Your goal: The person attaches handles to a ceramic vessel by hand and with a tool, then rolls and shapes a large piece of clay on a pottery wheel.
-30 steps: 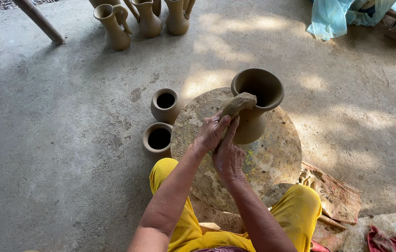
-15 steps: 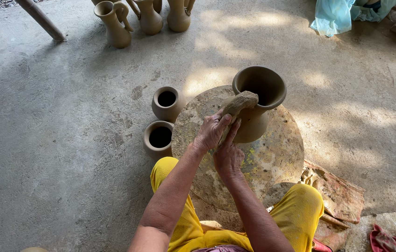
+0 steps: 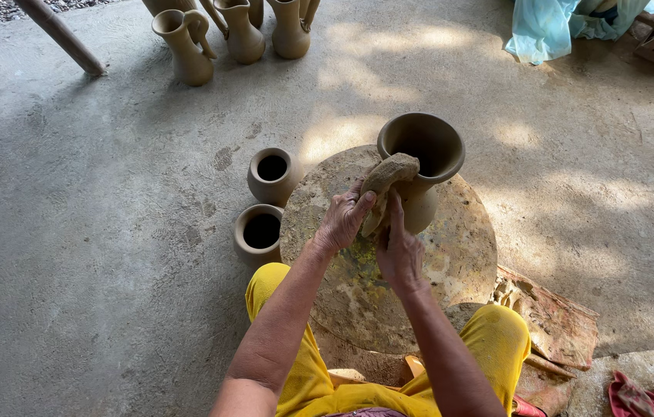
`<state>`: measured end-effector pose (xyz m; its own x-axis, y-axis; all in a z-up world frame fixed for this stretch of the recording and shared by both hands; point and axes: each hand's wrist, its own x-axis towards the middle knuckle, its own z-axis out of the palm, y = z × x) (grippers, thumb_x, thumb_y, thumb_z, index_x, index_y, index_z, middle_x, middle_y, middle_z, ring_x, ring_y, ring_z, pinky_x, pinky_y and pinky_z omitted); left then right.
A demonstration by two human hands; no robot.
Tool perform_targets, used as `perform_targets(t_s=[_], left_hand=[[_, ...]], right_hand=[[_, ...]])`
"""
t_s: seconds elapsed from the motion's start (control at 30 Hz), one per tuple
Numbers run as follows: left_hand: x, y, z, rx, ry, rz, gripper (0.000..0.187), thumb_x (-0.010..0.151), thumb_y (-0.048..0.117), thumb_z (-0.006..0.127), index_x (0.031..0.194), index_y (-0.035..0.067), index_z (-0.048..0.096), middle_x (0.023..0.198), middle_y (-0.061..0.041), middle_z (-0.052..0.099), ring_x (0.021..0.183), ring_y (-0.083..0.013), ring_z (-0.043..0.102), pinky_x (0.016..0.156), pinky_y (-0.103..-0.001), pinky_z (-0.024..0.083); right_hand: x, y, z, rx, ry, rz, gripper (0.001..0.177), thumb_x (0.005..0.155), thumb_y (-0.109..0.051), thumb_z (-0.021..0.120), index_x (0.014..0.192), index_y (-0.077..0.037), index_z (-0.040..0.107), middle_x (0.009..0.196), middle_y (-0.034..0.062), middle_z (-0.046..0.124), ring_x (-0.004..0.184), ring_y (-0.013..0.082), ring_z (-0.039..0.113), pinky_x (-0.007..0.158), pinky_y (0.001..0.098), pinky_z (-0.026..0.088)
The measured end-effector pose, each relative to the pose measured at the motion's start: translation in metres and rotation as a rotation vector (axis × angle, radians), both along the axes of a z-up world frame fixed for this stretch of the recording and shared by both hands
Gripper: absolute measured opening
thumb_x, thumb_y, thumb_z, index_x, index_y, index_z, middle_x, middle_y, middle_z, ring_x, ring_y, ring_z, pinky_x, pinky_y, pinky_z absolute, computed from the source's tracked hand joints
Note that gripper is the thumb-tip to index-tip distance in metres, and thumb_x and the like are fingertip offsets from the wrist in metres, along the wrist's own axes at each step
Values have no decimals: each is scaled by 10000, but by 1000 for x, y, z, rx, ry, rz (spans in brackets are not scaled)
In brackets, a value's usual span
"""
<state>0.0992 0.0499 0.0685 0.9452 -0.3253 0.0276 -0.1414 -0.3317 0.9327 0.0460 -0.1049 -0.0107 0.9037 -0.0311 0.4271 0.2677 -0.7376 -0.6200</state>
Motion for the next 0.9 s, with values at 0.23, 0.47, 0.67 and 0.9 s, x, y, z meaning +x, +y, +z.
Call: perform_targets(t_s=[0.23,0.47,0.67,0.9], left_hand=[[0,1,-2,-39,-24,-5,1099,776,961,330,1612,248,346,1415,-181,644,1366,-320,566,1143,-473,452],[3,0,-4,-14,-25,1,1113,757,969,322,1609,254,368,1422,-173,645,1376,-322,567,1158,-481,435],[5,2,-10,-38,-39,-32,1185,748,976,315,1631,187,263,1415,-210,630,1388,-335,541,1188,-467,403],[15,10,-33,-271,-12,-159,1234,809,987,174,1595,60,393,1681,-215,332,1553,-344,348,1273,-476,290]], right_hand=[[3,-5,26,-144,-12,11,845,958,-90,614,1634,-264,139,960,163,764,756,357,749,654,503,617],[4,-2,10,-160,344,-61,775,1019,-150,501,1651,-237,60,812,188,754,653,350,730,618,484,607],[-9,-3,-33,-312,426,-44,719,1007,-132,529,1640,-138,189,807,185,747,603,294,711,533,425,588],[-5,-40,-46,306,-243,253,58,929,-123,774,909,-85,735,1254,251,645,1077,285,648,772,367,640]])
